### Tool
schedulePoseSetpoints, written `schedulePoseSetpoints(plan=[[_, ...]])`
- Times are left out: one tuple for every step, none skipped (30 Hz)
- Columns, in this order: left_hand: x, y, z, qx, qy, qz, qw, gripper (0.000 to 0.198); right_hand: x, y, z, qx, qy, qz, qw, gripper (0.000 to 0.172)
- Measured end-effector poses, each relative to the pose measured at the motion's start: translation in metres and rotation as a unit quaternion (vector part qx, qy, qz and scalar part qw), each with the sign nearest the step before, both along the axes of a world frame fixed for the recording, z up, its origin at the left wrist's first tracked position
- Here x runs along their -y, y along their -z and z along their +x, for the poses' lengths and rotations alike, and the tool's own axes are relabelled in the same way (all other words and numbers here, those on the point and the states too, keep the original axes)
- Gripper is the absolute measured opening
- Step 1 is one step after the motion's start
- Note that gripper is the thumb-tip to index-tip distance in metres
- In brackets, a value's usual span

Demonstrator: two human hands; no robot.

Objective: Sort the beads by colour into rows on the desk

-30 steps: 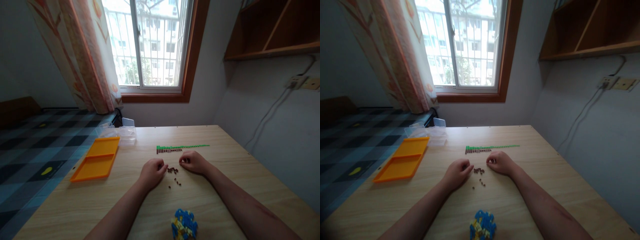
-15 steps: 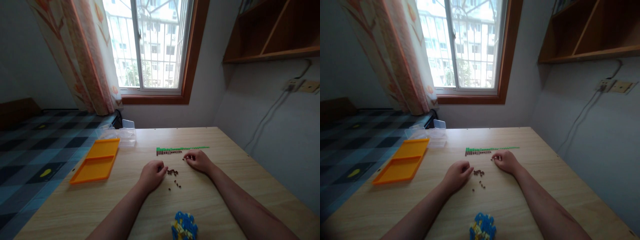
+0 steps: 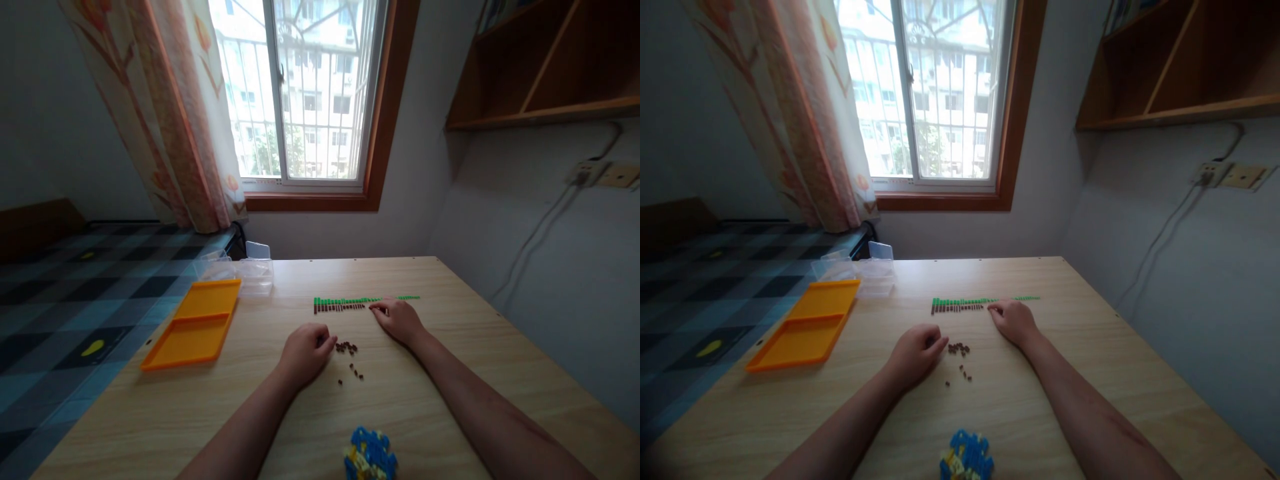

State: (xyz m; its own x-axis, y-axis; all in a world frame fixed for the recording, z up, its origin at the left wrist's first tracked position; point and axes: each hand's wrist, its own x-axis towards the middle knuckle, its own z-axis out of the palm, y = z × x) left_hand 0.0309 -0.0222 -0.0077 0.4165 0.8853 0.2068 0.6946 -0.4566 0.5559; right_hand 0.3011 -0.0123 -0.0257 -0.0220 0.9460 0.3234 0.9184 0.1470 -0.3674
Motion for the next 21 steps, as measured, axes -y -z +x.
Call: schedulePoseSetpoints(plan=[[0.000,0.000,0.000,0.000,0.000,0.000,1.000,0.030,0.000,0.000,-0.002,0.006,0.004,-0.004,1.000,0.027],[0.000,0.000,0.000,-0.001,-0.001,0.000,1.000,0.030,0.000,0.000,-0.003,0.011,0.008,-0.008,1.000,0.028],[0.000,0.000,0.001,-0.001,-0.002,0.001,1.000,0.030,0.000,0.000,-0.005,0.015,0.013,-0.013,1.000,0.029],[0.000,0.000,0.001,-0.002,-0.002,0.001,1.000,0.030,0.001,0.000,-0.007,0.019,0.018,-0.018,1.000,0.030],[0.000,0.001,0.001,-0.002,-0.002,0.001,1.000,0.029,0.001,0.000,-0.009,0.021,0.022,-0.022,0.999,0.030],[0.000,0.001,0.000,-0.003,-0.002,0.002,1.000,0.029,0.001,0.000,-0.011,0.022,0.024,-0.024,0.999,0.031],[0.000,0.002,0.000,-0.003,-0.001,0.003,1.000,0.029,0.002,0.000,-0.012,0.021,0.025,-0.024,0.999,0.031],[0.000,0.002,0.000,-0.003,0.000,0.003,1.000,0.029,0.002,0.000,-0.013,0.019,0.024,-0.022,0.999,0.031],[0.000,0.003,-0.001,-0.003,0.001,0.004,1.000,0.029,0.002,0.000,-0.014,0.017,0.022,-0.017,0.999,0.031],[-0.001,0.003,-0.001,-0.003,0.002,0.004,1.000,0.029,0.002,0.000,-0.014,0.013,0.019,-0.012,1.000,0.032],[-0.001,0.003,-0.001,-0.002,0.002,0.005,1.000,0.029,0.003,-0.001,-0.014,0.010,0.017,-0.007,1.000,0.032],[-0.001,0.003,-0.001,-0.002,0.002,0.005,1.000,0.029,0.003,-0.001,-0.013,0.008,0.015,-0.005,1.000,0.032],[-0.001,0.003,-0.001,-0.001,0.002,0.005,1.000,0.029,0.003,-0.002,-0.013,0.008,0.014,-0.006,1.000,0.032],[-0.001,0.003,-0.001,0.000,0.002,0.006,1.000,0.029,0.003,-0.002,-0.012,0.010,0.013,-0.009,1.000,0.031],[-0.002,0.003,-0.001,0.001,0.001,0.006,1.000,0.029,0.003,-0.002,-0.012,0.014,0.013,-0.014,1.000,0.031],[-0.002,0.002,-0.001,0.001,0.001,0.006,1.000,0.029,0.003,-0.003,-0.012,0.018,0.013,-0.019,1.000,0.031],[-0.002,0.002,0.000,0.002,0.000,0.005,1.000,0.029,0.003,-0.003,-0.012,0.022,0.011,-0.023,0.999,0.031],[-0.002,0.002,0.000,0.001,0.000,0.005,1.000,0.028,0.003,-0.003,-0.012,0.026,0.009,-0.025,0.999,0.031],[-0.001,0.002,0.000,0.001,0.000,0.004,1.000,0.028,0.003,-0.003,-0.013,0.028,0.008,-0.026,0.999,0.031],[-0.001,0.002,0.000,0.000,0.000,0.002,1.000,0.029,0.003,-0.003,-0.014,0.029,0.009,-0.027,0.999,0.032],[-0.001,0.001,0.000,-0.002,0.000,0.002,1.000,0.029,0.004,-0.002,-0.015,0.030,0.013,-0.028,0.999,0.032]])
